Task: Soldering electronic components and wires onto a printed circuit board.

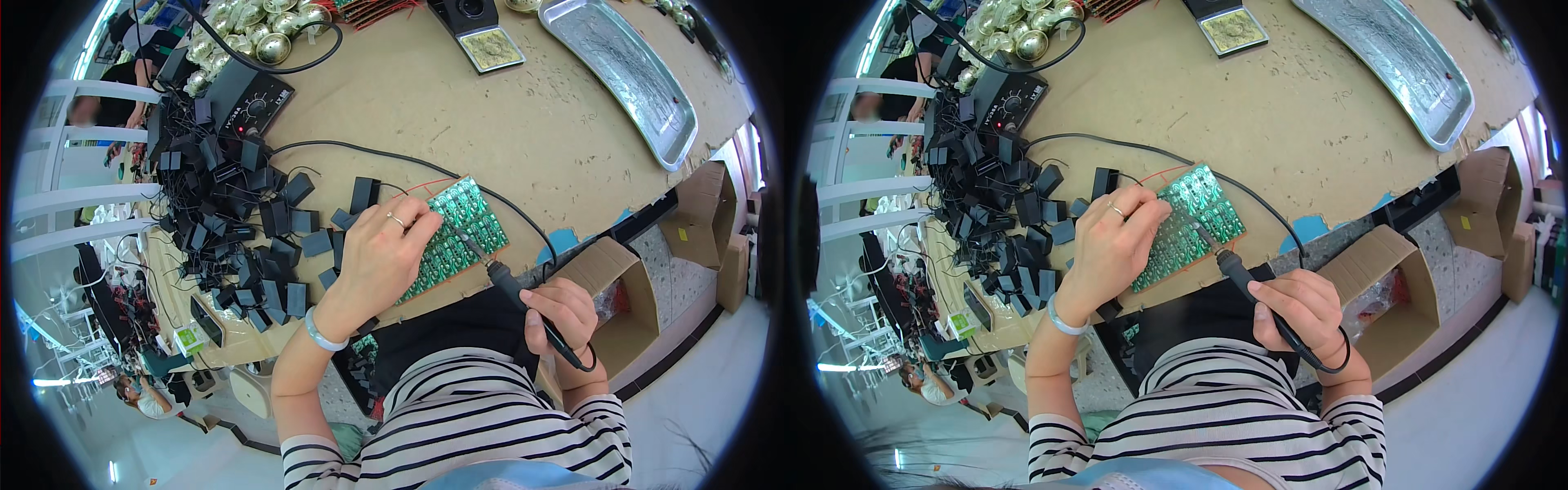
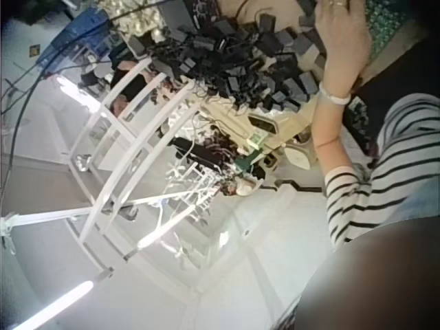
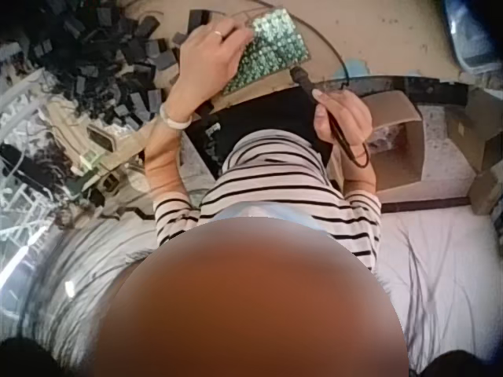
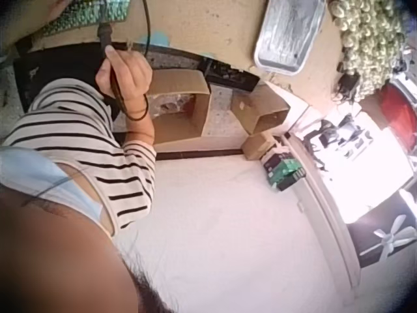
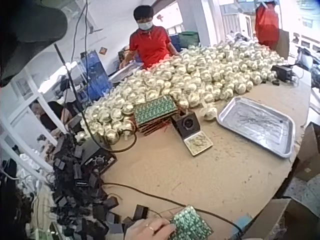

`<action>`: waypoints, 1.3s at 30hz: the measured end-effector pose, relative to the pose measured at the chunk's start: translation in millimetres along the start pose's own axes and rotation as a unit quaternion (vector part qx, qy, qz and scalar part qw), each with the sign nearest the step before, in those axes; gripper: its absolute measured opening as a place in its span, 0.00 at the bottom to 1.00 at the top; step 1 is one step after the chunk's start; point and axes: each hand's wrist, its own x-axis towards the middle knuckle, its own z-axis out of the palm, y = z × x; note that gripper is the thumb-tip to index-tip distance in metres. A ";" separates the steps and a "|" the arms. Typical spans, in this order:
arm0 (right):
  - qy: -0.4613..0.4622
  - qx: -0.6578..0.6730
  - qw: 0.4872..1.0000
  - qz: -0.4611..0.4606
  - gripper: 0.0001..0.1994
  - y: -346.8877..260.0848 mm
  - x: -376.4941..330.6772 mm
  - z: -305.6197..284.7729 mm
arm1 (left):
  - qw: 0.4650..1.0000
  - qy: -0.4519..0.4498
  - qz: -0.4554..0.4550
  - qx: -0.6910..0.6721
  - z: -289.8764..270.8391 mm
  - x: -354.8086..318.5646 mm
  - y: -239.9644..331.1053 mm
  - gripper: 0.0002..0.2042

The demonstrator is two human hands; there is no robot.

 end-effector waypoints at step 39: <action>0.046 -0.056 0.997 0.013 0.10 -14.2 -14.2 -18.9 | 0.996 -0.012 0.017 0.087 1.2 -5.3 5.2 0.09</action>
